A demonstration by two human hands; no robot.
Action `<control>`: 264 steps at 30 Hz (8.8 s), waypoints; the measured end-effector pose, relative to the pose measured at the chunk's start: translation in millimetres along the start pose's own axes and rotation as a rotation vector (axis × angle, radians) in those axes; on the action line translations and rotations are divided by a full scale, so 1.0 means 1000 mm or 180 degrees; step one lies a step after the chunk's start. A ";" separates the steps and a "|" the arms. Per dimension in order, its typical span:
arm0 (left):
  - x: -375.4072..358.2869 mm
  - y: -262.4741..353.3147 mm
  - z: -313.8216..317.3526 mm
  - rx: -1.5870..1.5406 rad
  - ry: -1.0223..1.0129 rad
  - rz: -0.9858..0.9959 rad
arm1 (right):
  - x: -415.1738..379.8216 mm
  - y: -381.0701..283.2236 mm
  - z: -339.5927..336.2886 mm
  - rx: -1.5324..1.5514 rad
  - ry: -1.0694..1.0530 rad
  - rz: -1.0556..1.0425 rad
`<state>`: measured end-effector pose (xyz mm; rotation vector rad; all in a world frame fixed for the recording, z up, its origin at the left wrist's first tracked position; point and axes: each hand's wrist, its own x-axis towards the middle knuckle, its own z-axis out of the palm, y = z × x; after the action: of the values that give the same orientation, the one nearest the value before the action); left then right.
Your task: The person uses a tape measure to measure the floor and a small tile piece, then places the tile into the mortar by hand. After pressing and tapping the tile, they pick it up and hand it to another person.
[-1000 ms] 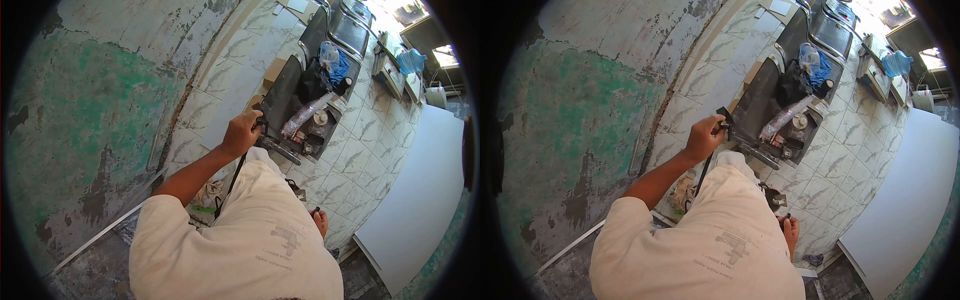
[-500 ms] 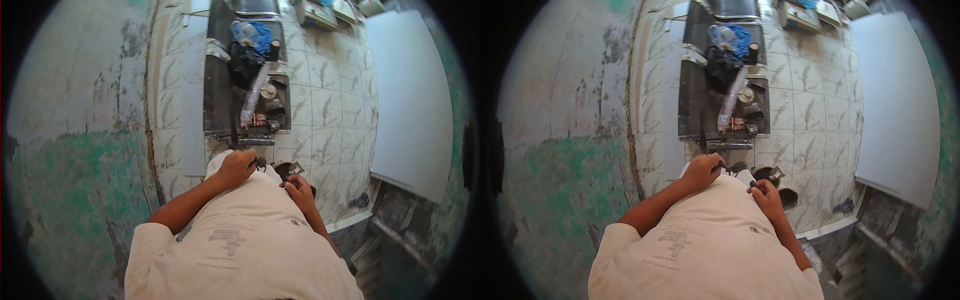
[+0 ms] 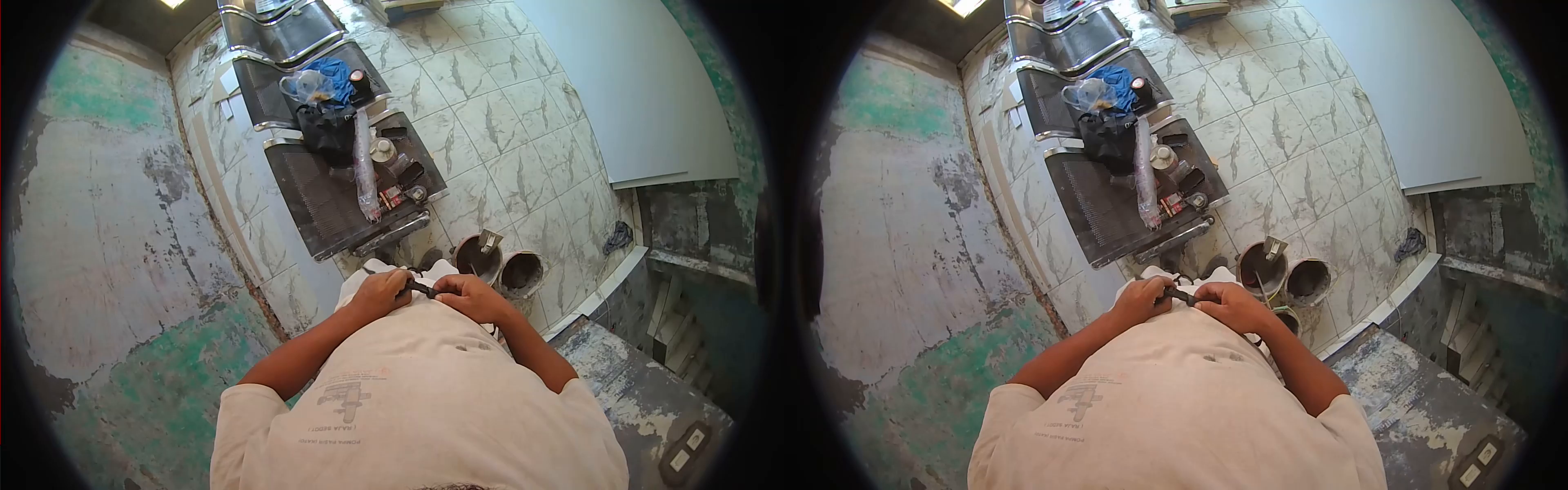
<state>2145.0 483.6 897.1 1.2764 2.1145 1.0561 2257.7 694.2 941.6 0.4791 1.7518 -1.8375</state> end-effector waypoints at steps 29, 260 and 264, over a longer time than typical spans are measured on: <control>0.017 -0.001 -0.009 0.0049 -0.0109 0.1003 | -0.003 -0.005 0.003 0.0248 0.0065 -0.0174; 0.357 -2.104 -1.351 -0.0122 0.3157 -0.6261 | 2.840 -0.871 0.575 -0.2025 -0.1095 -0.0689; 0.354 -2.115 -1.342 -0.0202 0.3244 -0.6319 | 2.846 -0.864 0.573 -0.2056 -0.1117 -0.0664</control>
<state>-97.9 -299.8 26.8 -1.6890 2.3303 0.5823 -436.0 -285.1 -39.4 -0.2709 2.0461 -1.2606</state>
